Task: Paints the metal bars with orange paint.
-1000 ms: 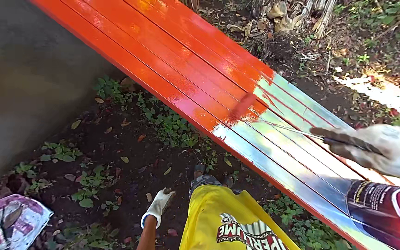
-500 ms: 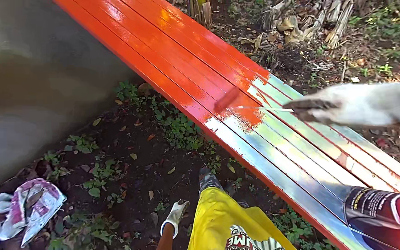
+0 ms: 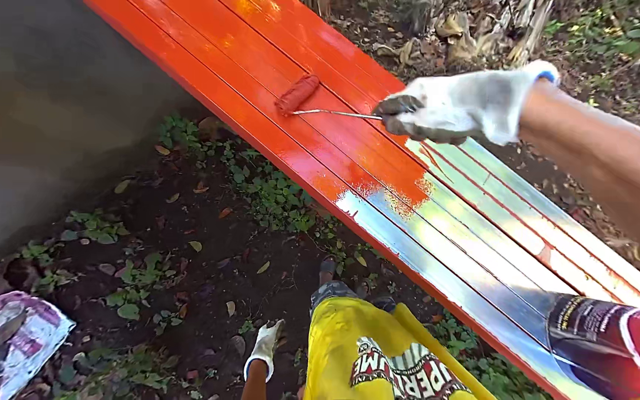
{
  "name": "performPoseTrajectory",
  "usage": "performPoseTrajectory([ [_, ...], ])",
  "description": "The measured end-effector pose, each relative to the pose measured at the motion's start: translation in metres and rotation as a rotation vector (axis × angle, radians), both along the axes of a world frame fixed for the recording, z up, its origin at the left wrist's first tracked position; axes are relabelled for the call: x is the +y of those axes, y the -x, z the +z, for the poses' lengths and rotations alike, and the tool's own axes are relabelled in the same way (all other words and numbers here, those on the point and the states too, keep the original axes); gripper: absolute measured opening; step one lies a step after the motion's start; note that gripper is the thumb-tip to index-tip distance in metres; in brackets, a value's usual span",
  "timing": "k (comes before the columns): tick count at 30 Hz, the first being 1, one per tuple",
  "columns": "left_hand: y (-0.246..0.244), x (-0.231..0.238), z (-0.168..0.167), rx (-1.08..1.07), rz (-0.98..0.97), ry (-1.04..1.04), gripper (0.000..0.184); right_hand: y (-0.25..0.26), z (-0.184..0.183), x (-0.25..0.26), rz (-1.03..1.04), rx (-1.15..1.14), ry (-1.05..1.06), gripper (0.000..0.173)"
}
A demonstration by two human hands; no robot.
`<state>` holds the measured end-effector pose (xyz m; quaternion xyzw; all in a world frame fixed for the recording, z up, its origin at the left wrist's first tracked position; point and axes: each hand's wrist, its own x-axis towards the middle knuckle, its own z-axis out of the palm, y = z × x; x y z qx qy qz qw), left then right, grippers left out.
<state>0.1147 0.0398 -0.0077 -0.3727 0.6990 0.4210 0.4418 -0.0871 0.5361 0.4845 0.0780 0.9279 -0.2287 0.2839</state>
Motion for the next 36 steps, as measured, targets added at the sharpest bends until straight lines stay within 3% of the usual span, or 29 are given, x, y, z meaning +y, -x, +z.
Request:
performPoseTrajectory([
  [6, 0.017, 0.017, -0.003, -0.037, -0.072, -0.005, 0.041, -0.177, -0.004, 0.071, 0.014, -0.099, -0.131, 0.048],
  [9, 0.033, 0.027, 0.001, 0.003, -0.098, -0.008, 0.044, -0.292, -0.031, 0.110, 0.045, 0.139, -0.079, 0.049],
  [11, 0.040, 0.037, -0.001, 0.037, -0.100, -0.020, 0.042, -0.303, 0.011, 0.077, -0.047, -0.035, -0.142, 0.051],
  [13, 0.041, 0.044, -0.001, 0.047, -0.094, -0.017, 0.043, -0.289, 0.051, 0.039, -0.134, -0.224, -0.141, 0.053],
  [15, 0.041, 0.053, 0.004, 0.049, -0.095, -0.009, 0.044, -0.280, 0.059, 0.027, -0.076, -0.224, -0.067, 0.054],
  [20, 0.030, 0.070, 0.003, 0.016, -0.113, -0.029, 0.041, -0.226, 0.023, 0.017, 0.095, -0.162, -0.068, 0.053],
  [26, -0.005, 0.058, -0.005, 0.006, -0.022, -0.030, 0.038, -0.100, -0.026, 0.002, 0.249, 0.085, -0.137, 0.046],
  [32, -0.027, 0.037, -0.010, -0.016, 0.040, 0.005, 0.043, 0.044, -0.025, -0.065, 0.207, 0.114, -0.074, 0.034],
  [36, -0.027, 0.032, -0.006, -0.019, 0.099, 0.009, 0.042, 0.068, -0.028, -0.084, 0.184, 0.111, -0.069, 0.029],
])
